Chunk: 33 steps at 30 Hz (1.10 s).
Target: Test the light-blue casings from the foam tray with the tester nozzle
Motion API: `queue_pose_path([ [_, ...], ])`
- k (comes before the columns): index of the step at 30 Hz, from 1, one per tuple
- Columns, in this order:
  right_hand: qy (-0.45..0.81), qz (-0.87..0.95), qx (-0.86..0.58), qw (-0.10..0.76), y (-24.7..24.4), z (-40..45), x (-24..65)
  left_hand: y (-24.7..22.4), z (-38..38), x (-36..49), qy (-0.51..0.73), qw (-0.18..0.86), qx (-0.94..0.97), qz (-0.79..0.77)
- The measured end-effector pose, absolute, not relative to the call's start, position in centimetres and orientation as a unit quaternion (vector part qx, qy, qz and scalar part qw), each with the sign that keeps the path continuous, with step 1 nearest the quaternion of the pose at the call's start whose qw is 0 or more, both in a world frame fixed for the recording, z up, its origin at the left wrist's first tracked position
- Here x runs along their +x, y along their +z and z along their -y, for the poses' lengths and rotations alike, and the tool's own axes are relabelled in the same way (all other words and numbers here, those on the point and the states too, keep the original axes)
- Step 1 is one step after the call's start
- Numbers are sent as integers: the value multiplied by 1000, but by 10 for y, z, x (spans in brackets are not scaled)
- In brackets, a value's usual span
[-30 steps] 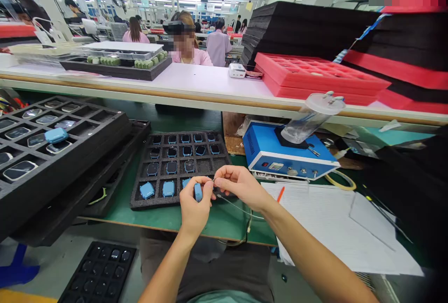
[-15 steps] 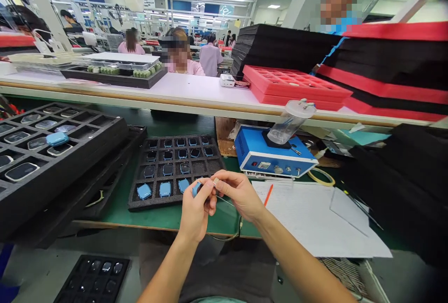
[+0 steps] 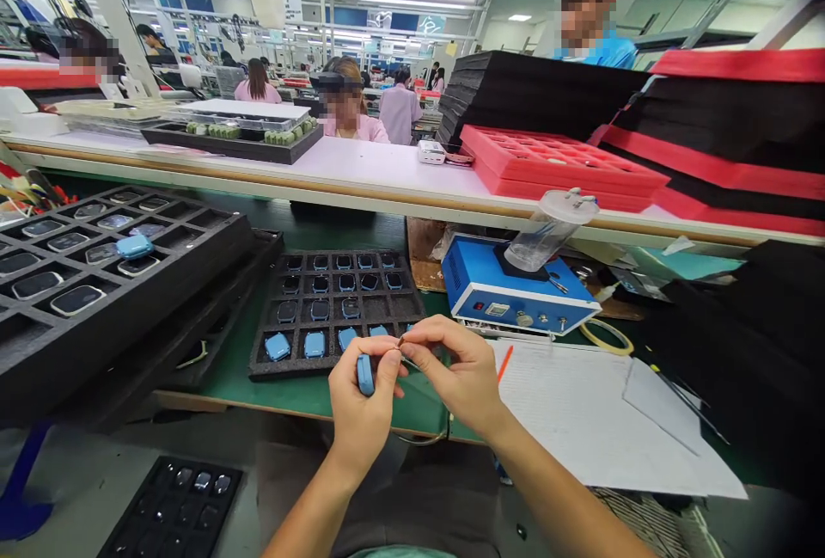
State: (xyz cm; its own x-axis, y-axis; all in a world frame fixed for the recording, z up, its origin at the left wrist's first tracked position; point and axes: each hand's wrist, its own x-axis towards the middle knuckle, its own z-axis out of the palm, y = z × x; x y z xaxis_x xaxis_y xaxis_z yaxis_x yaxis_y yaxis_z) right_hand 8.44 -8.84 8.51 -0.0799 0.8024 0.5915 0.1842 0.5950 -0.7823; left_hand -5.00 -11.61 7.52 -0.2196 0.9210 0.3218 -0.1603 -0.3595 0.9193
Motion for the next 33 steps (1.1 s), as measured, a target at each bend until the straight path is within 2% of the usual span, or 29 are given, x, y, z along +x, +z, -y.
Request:
queue_pose_path([
  [33, 257, 665, -334, 617, 75, 75, 92, 67, 107, -37, 694, 281, 545, -378],
])
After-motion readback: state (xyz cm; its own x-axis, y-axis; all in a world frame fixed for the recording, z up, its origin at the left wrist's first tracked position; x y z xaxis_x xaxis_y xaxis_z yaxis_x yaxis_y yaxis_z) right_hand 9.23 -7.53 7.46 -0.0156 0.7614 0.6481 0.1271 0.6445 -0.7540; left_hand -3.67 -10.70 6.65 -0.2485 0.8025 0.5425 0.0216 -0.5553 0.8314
